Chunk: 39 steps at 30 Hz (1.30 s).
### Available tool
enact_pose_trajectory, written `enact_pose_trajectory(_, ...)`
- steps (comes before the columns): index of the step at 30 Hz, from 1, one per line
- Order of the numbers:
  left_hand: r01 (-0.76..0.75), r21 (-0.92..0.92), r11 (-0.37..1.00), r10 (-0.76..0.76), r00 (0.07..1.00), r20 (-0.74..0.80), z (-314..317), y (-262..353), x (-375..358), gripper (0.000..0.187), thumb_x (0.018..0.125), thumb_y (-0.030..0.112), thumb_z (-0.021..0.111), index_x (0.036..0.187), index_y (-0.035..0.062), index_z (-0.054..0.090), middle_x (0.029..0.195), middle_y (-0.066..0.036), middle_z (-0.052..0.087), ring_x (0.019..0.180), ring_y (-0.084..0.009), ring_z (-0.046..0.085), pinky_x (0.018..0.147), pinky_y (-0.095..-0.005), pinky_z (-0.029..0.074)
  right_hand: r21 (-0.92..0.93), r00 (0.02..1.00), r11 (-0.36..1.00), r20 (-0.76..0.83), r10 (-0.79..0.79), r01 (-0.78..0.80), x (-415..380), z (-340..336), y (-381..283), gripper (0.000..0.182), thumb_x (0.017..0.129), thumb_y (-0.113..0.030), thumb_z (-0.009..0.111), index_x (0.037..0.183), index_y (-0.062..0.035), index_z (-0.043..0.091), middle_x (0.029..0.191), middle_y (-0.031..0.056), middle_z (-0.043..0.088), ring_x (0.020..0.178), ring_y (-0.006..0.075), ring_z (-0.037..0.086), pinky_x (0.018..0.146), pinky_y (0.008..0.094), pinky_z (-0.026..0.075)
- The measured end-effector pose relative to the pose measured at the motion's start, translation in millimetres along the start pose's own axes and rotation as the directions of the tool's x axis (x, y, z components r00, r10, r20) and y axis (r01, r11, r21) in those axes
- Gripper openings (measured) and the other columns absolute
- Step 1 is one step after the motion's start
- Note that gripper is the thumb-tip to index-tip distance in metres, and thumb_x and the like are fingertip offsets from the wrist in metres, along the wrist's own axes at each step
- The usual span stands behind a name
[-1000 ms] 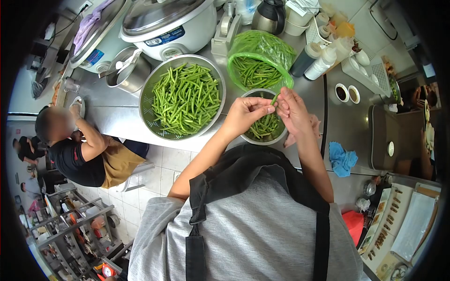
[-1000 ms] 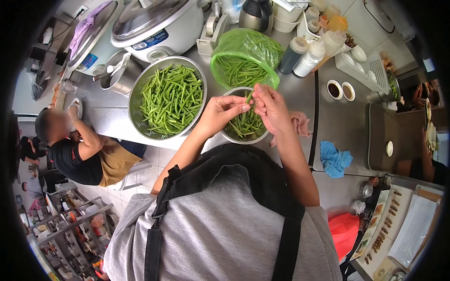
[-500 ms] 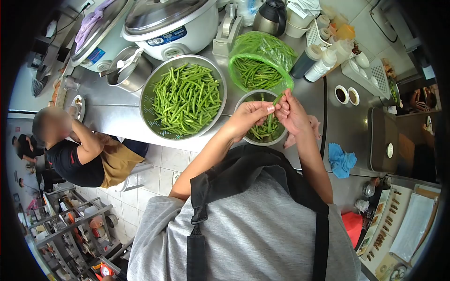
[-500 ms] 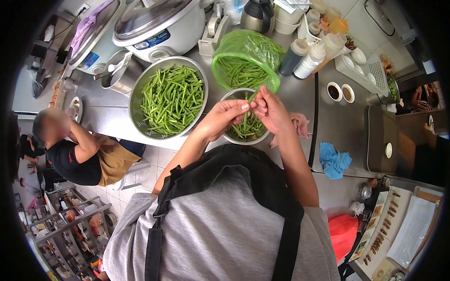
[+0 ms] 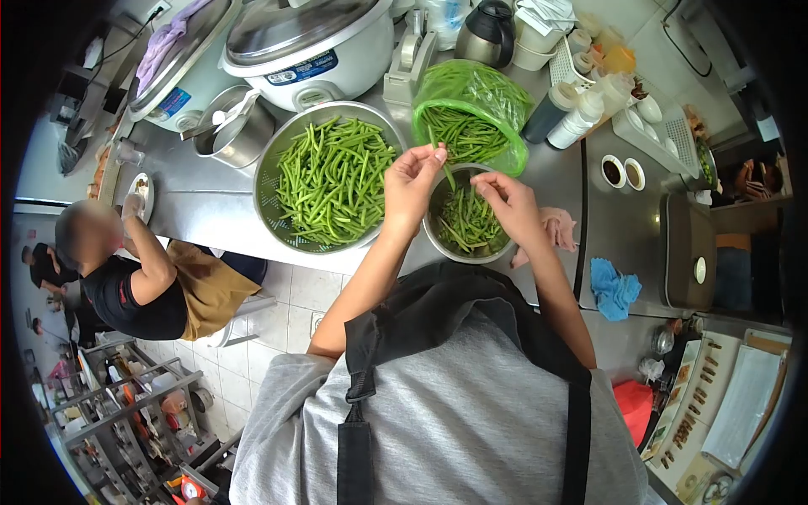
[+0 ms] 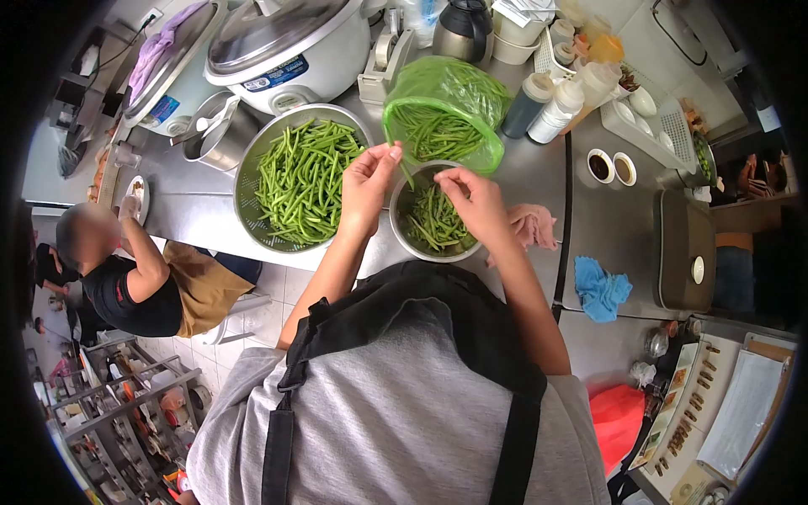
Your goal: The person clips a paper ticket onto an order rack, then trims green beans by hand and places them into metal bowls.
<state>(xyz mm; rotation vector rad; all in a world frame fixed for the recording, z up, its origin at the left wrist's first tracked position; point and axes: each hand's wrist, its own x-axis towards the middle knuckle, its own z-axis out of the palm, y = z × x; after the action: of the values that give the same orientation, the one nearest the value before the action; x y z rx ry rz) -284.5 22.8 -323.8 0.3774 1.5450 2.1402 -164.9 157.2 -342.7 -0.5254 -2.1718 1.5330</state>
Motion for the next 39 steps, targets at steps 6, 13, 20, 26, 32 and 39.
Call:
enact_pose_trajectory(6, -0.011, -0.006, 1.000, 0.011, 1.000, -0.010, -0.7, -11.4, 0.3, 0.012, 0.090, 0.011, 0.067, 0.096, 0.0014, 0.063, 0.086, 0.000, 0.066, 0.073, -0.0018, 0.054, 0.067, -0.0175, 0.043, -0.139, 0.978, 0.986, 0.197, -0.069, 0.098, -1.0, 1.4, -21.9, 0.022, 0.088, -0.024, 0.066, 0.097, -0.0040, 0.068, 0.086, 0.0091, 0.066, 0.080, 0.0237, 0.062, 0.076, 0.0333, 0.047)
enact_pose_trajectory(13, 0.171, -0.044, 0.984, -0.165, 0.979, 0.119, -12.4, -12.7, 4.9, 0.014, 0.092, 0.018, 0.064, 0.094, 0.0043, 0.061, 0.074, 0.003, 0.059, 0.067, -0.0033, 0.054, 0.061, -0.0182, 0.042, -0.202, 0.975, 0.964, 0.176, -0.138, 0.173, -4.1, 4.4, -44.0, 0.016, 0.088, -0.018, 0.066, 0.088, -0.0018, 0.063, 0.080, 0.0106, 0.062, 0.071, 0.0226, 0.060, 0.062, 0.0324, 0.045)
enact_pose_trajectory(20, 0.546, -0.281, 0.789, -0.458, 0.828, 0.323, 1.0, 3.4, -2.2, 0.020, 0.091, 0.025, 0.065, 0.095, 0.0048, 0.063, 0.065, 0.006, 0.049, 0.056, -0.0040, 0.044, 0.052, -0.0183, 0.039, -0.131, 0.902, 0.927, 0.314, -0.297, 0.351, -1.2, -0.2, -51.5, 0.013, 0.088, -0.015, 0.062, 0.091, -0.0020, 0.064, 0.084, 0.0103, 0.063, 0.075, 0.0258, 0.062, 0.068, 0.0331, 0.048)
enact_pose_trajectory(26, -0.120, 0.228, 0.966, 0.136, 0.989, -0.058, -65.7, 16.3, 23.9, 0.024, 0.089, 0.023, 0.068, 0.103, 0.0038, 0.068, 0.077, 0.000, 0.064, 0.063, -0.0045, 0.052, 0.059, -0.0197, 0.041, -0.397, 0.940, 0.857, 0.229, -0.252, 0.327, 8.1, -35.2, -35.7, 0.020, 0.088, -0.013, 0.062, 0.105, -0.0043, 0.067, 0.095, 0.0111, 0.067, 0.083, 0.0267, 0.065, 0.075, 0.0339, 0.050)
enact_pose_trajectory(32, -0.067, 0.981, 0.183, 0.457, 0.889, -0.025, -107.3, 49.8, 10.7, 0.040, 0.080, 0.023, 0.073, 0.115, 0.0068, 0.067, 0.097, -0.015, 0.065, 0.095, -0.0313, 0.057, 0.087, -0.0402, 0.044, -0.460, 0.849, 0.845, 0.528, 0.012, 0.274, -0.1, -43.3, 14.3, 0.020, 0.077, -0.007, 0.071, 0.097, -0.0058, 0.072, 0.098, 0.0120, 0.067, 0.085, 0.0299, 0.063, 0.082, 0.0363, 0.050)
enact_pose_trajectory(39, -0.416, 0.817, 0.399, 0.393, 0.883, 0.257, -42.0, 40.3, -6.3, 0.034, 0.078, 0.016, 0.073, 0.111, 0.0091, 0.068, 0.091, -0.012, 0.063, 0.088, -0.0278, 0.057, 0.080, -0.0377, 0.046, -0.373, 0.875, 0.927, 0.455, 0.164, 0.021, -0.1, -35.0, 14.0, 0.013, 0.081, -0.006, 0.070, 0.093, -0.0012, 0.069, 0.086, 0.0069, 0.068, 0.071, 0.0128, 0.061, 0.070, 0.0253, 0.049)
